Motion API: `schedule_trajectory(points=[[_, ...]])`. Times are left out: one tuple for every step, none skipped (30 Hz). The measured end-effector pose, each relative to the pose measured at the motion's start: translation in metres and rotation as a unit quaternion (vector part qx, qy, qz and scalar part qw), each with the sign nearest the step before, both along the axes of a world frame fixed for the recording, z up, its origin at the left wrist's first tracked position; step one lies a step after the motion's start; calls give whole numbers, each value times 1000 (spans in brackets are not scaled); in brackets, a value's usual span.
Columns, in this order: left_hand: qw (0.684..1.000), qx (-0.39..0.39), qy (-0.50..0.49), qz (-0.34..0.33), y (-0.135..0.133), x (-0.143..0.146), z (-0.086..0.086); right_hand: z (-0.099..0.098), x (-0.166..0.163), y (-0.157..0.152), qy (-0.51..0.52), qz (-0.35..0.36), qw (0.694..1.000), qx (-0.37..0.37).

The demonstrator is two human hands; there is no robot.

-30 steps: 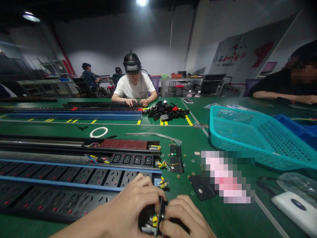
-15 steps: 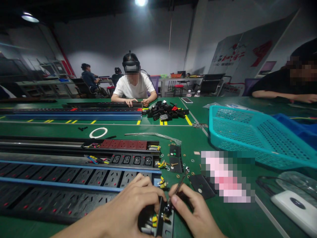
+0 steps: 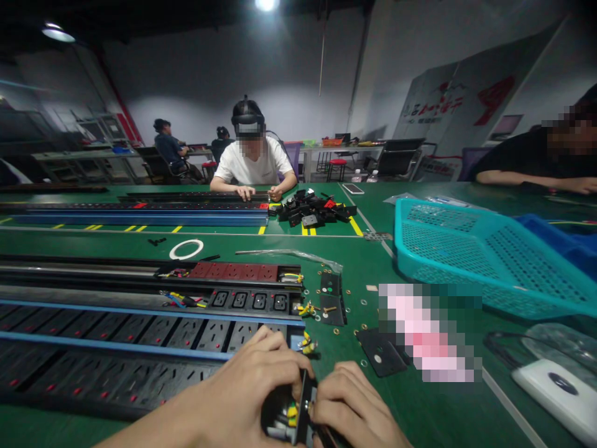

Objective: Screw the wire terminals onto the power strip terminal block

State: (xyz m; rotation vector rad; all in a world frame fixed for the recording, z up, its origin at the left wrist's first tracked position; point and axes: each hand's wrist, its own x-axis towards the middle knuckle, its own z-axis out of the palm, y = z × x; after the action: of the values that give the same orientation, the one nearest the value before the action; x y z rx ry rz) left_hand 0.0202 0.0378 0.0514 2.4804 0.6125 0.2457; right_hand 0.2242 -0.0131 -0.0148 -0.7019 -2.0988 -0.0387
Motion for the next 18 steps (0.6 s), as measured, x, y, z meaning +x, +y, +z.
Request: schedule_trajectory(points=[[1000,1,0,1,0,0,-1,0,0,0,0,0,1000,2],[1000,1,0,1,0,-1,-1,1,0,0,2,-1,1000,4],[1000,1,-2,2,0,-1,-1,1,0,0,3,-3,1000,8],[1000,0,-1,2,0,-1,-2,1,0,-1,5,-5,1000,12],[1000,-2,0,2,0,-1,-2,1,-1,-1,5,-7,1000,18],[1000,-4,1,2,0,-1,-2,0,-1,-1,7,-9,1000,25],[1000,-5,2,2,0,-1,-2,0,-3,-1,9,-11,999,32],[1000,-6,3,1,0,-1,-2,-1,-4,-1,12,-15,999,38],[1000,-6,3,-1,0,-1,-2,-1,-5,-2,16,-20,999,42],[1000,-6,3,-2,0,-1,-2,-1,-6,-2,19,-25,998,45],[1000,-6,2,-4,1,-1,-2,-1,-7,-2,20,-27,998,47],[1000,-6,2,-5,1,-1,-2,-1,-7,-2,17,-27,998,49],[1000,-6,3,-5,1,-1,-2,-1,-7,-2,11,-23,998,49],[1000,-7,4,-5,1,-1,-2,0,-6,-2,3,-17,999,49],[1000,-8,3,-5,1,-1,-3,0,-5,-2,-5,-11,999,49],[1000,-9,2,-6,1,-1,-3,1,-5,-2,-11,-7,999,47],[1000,-9,1,-6,1,-1,-3,1,-4,-1,-14,-6,999,45],[1000,-10,0,-6,2,-1,-4,1,-4,-1,-16,-5,999,44]])
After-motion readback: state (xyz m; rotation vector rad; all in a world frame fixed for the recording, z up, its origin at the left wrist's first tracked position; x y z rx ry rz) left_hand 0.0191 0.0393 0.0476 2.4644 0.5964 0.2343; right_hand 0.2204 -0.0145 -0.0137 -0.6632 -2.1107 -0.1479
